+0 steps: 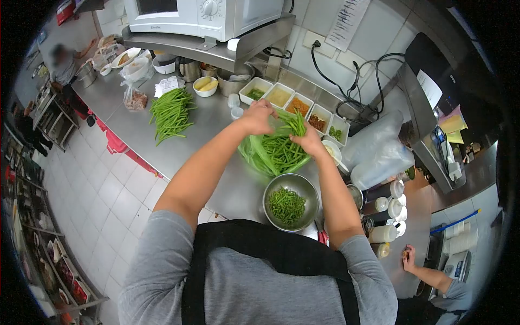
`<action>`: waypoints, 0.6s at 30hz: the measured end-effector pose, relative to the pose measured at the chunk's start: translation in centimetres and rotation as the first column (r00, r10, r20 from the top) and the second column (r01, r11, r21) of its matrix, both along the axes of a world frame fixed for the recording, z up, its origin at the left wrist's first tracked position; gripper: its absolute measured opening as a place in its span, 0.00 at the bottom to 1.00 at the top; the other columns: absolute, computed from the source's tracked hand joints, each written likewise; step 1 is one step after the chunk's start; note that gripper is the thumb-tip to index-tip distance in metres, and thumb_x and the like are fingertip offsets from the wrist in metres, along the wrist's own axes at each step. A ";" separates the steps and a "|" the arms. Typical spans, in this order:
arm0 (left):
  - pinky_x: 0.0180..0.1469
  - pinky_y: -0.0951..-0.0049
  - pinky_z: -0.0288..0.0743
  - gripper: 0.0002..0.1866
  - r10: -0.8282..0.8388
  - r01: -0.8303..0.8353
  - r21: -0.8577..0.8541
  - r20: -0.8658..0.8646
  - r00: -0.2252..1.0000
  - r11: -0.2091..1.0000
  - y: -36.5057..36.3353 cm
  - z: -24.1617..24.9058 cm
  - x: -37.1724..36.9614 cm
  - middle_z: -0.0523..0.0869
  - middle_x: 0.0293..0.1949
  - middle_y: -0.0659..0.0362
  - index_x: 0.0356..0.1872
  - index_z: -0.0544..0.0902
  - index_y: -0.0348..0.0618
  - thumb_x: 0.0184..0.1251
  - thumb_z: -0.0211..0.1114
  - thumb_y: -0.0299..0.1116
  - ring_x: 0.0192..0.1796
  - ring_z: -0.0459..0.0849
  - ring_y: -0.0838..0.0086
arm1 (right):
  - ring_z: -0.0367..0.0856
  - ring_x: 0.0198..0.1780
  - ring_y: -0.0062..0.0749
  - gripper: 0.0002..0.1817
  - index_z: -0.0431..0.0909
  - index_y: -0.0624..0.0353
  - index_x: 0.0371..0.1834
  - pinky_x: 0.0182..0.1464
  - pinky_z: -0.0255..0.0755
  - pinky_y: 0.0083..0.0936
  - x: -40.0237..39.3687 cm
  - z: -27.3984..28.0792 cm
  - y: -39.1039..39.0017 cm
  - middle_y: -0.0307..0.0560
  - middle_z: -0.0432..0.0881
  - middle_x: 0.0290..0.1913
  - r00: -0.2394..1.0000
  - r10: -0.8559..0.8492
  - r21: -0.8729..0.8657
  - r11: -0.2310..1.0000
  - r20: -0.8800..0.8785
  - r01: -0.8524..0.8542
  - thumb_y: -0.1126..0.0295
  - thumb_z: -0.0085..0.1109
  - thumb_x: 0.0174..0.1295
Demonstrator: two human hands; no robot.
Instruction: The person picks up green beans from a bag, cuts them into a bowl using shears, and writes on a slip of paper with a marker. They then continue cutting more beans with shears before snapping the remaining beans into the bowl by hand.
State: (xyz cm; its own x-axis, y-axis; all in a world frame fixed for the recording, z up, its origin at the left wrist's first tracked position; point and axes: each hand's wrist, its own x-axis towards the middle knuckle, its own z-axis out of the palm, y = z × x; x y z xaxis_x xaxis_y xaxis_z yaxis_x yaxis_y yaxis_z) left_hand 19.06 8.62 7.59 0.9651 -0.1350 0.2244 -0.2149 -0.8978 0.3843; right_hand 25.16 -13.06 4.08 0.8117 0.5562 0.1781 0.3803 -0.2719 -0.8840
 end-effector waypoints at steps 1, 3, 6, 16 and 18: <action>0.60 0.60 0.61 0.24 -0.012 0.012 -0.005 -0.025 1.000 1.000 -0.6 0.0 0.4 0.74 0.50 0.49 0.46 0.79 0.47 0.44 0.69 0.42 0.56 0.69 0.52 | 0.77 0.45 0.33 0.28 0.69 0.65 0.54 0.50 0.68 0.26 -0.1 -0.3 0.2 0.50 0.80 0.43 1.000 -0.015 0.021 1.000 -0.017 0.015 0.75 0.64 0.46; 0.59 0.61 0.62 0.24 -0.007 0.006 -0.025 -0.044 0.999 1.000 -1.7 -0.5 0.8 0.75 0.48 0.49 0.42 0.79 0.43 0.45 0.70 0.46 0.54 0.71 0.54 | 0.77 0.45 0.33 0.28 0.70 0.65 0.53 0.50 0.68 0.26 -0.3 -0.4 0.6 0.49 0.80 0.43 0.998 -0.063 0.002 0.998 -0.002 0.063 0.74 0.64 0.46; 0.56 0.63 0.64 0.23 0.030 -0.026 -0.116 0.031 0.999 0.993 -2.3 -2.7 1.0 0.77 0.45 0.49 0.38 0.79 0.39 0.50 0.67 0.49 0.51 0.73 0.56 | 0.77 0.45 0.33 0.27 0.70 0.65 0.52 0.50 0.68 0.27 -0.1 -1.9 0.6 0.49 0.79 0.44 0.994 -0.087 0.059 0.995 0.061 0.083 0.72 0.66 0.46; 0.39 0.59 0.71 0.16 -0.051 0.062 -0.189 0.067 0.996 0.980 -1.1 0.1 -1.7 0.80 0.28 0.48 0.31 0.77 0.40 0.67 0.50 0.42 0.35 0.79 0.54 | 0.77 0.42 0.24 0.18 0.72 0.64 0.47 0.48 0.69 0.22 -0.9 1.6 -0.8 0.42 0.82 0.38 0.992 -0.056 0.250 0.965 -0.117 0.083 0.76 0.62 0.52; 0.38 0.58 0.70 0.17 -0.004 0.017 -0.144 0.090 0.996 0.989 -0.5 0.5 -2.3 0.80 0.27 0.47 0.30 0.76 0.40 0.68 0.49 0.43 0.35 0.79 0.53 | 0.77 0.41 0.27 0.16 0.73 0.64 0.47 0.47 0.69 0.23 0.0 0.8 -1.6 0.44 0.81 0.39 0.979 -0.043 0.322 0.941 -0.197 0.106 0.77 0.60 0.54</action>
